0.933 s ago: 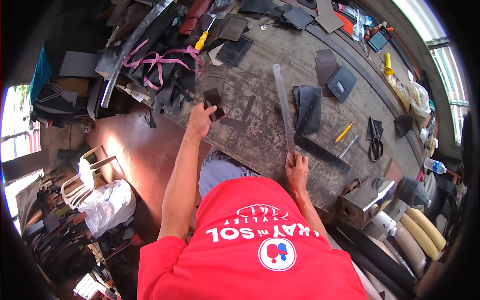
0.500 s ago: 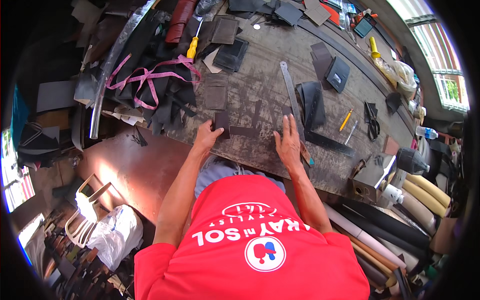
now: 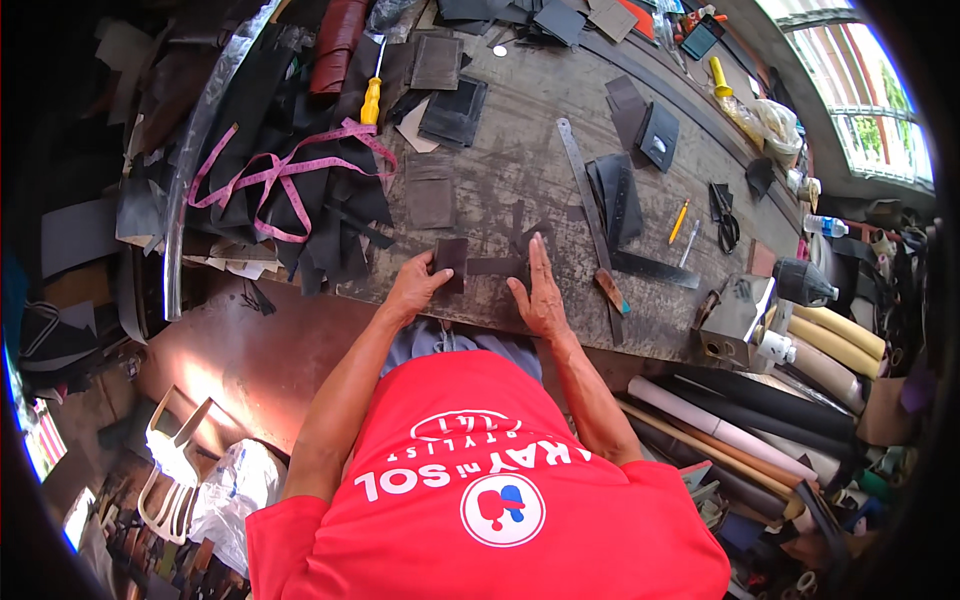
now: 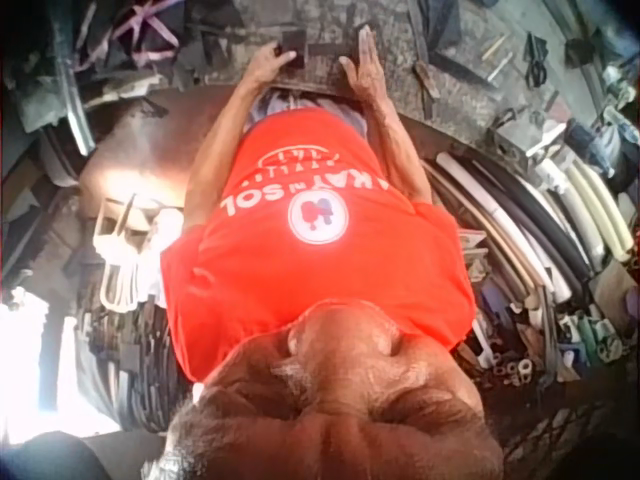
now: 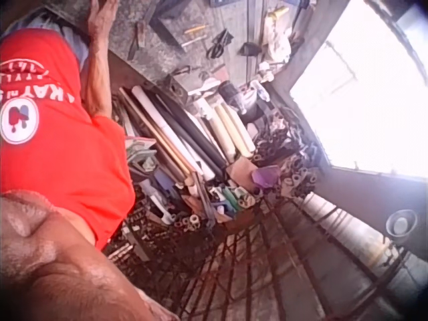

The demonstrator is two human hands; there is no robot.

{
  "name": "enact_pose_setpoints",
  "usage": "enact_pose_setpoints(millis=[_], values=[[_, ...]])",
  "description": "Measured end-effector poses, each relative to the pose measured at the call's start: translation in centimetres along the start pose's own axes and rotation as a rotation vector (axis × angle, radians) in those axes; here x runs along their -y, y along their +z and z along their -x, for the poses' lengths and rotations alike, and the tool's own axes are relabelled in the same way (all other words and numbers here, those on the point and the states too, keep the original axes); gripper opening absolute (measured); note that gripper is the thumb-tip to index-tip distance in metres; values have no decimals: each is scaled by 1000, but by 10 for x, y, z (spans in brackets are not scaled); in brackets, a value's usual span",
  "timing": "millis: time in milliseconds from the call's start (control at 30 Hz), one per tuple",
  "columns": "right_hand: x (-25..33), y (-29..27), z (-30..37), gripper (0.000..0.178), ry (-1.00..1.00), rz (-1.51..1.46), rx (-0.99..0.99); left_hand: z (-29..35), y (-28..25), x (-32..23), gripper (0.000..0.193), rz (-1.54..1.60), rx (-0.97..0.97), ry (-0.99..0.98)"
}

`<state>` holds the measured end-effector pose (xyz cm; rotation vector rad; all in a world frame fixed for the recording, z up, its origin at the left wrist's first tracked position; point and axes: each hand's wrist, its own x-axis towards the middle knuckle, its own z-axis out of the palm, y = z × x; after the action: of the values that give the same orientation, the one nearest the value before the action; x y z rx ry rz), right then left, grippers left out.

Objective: The person is sorting through and organizing pieces of leather material on a workshop table for a leather goods project.

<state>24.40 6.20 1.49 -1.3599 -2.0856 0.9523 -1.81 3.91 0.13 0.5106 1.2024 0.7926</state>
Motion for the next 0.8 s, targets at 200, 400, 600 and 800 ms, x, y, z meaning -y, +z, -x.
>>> enact_pose_setpoints(millis=[200, 400, 600, 800], values=[[-61, -16, -49, 78, 100, 627, -188, -5, 0, 8, 29, 12, -9, 16], [-48, 4, -22, 77, 85, 646, -82, -4, 4, 15, 27, 63, -59, 62], [-60, -25, -17, 65, 68, 411, -37, -2, 8, 17, 27, 132, -78, 71], [-69, -54, -18, 51, 160, 429, -194, -1, 7, 16, 27, 114, -92, 66]])
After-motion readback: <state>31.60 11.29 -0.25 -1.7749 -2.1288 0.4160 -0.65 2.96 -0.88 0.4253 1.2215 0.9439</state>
